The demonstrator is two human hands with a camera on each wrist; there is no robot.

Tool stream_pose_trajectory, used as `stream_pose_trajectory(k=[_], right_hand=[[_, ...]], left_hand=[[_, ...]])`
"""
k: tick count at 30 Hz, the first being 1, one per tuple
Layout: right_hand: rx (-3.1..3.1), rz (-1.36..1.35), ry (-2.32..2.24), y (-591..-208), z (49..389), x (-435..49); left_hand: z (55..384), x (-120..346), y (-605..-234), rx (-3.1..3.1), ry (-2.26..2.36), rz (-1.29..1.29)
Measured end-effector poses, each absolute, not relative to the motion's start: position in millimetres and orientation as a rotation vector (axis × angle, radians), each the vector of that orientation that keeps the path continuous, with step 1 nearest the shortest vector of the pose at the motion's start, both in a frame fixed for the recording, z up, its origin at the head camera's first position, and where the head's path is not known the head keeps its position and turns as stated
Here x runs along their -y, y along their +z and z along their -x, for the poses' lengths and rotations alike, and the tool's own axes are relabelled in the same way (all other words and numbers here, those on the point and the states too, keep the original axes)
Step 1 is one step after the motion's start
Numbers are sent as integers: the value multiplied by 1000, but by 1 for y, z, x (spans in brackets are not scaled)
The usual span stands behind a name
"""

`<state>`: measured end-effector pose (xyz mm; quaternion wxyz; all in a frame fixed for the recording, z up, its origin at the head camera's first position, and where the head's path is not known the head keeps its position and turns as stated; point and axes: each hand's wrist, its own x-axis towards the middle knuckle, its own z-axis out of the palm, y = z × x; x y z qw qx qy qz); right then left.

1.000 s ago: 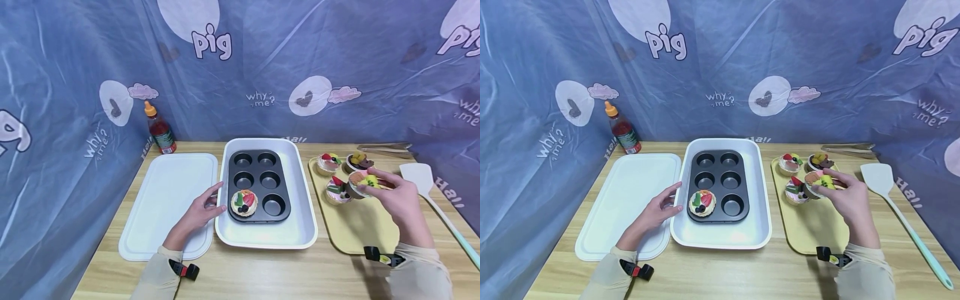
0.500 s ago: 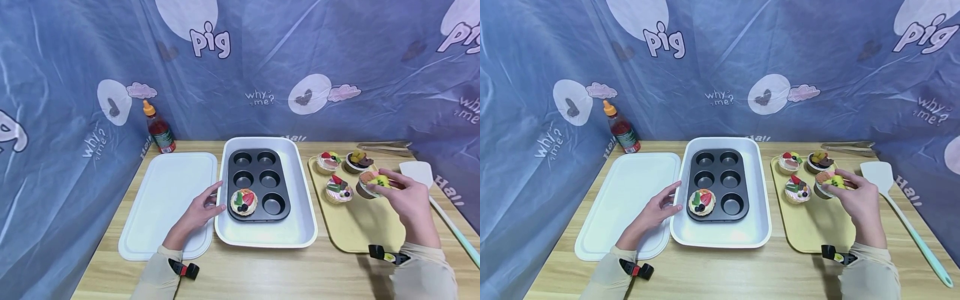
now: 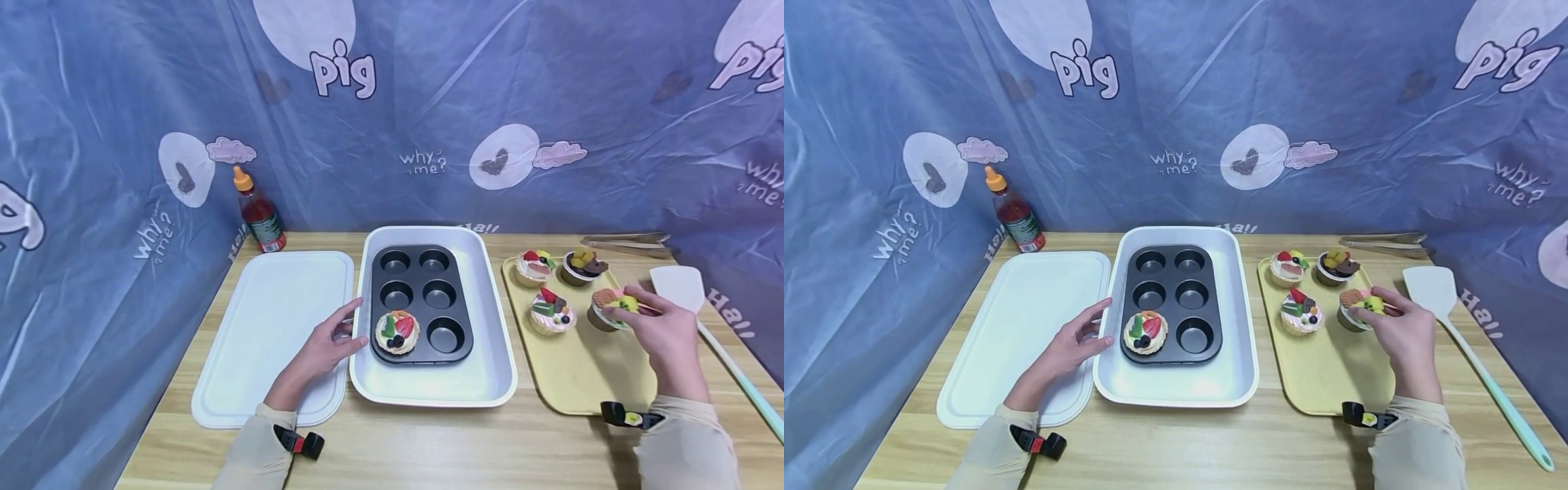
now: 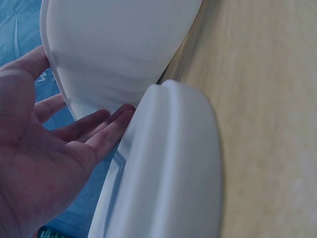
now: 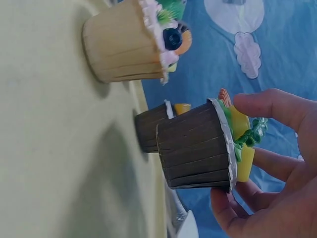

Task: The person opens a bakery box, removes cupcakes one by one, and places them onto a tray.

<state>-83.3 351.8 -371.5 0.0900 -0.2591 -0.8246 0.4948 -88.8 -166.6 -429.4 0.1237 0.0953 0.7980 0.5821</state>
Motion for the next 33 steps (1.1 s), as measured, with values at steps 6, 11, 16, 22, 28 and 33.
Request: stream_pose_trajectory(k=[6, 11, 16, 22, 28, 33], right_hand=[[2414, 802, 1478, -378, 85, -357], [2363, 806, 1543, -381, 88, -359], [2381, 804, 1551, -383, 90, -359], [2398, 807, 1570, -384, 89, -360], [2424, 807, 1563, -387, 89, -359], [2455, 801, 1514, -391, 89, -359]], left_hand=[[90, 166, -429, -2331, 1700, -285], [91, 167, -427, -2335, 1696, -268], [92, 169, -427, -2335, 1689, -267], [92, 170, -427, -2314, 1703, -289], [91, 170, -430, -2320, 1695, -284], [91, 169, -431, -2314, 1695, -286]])
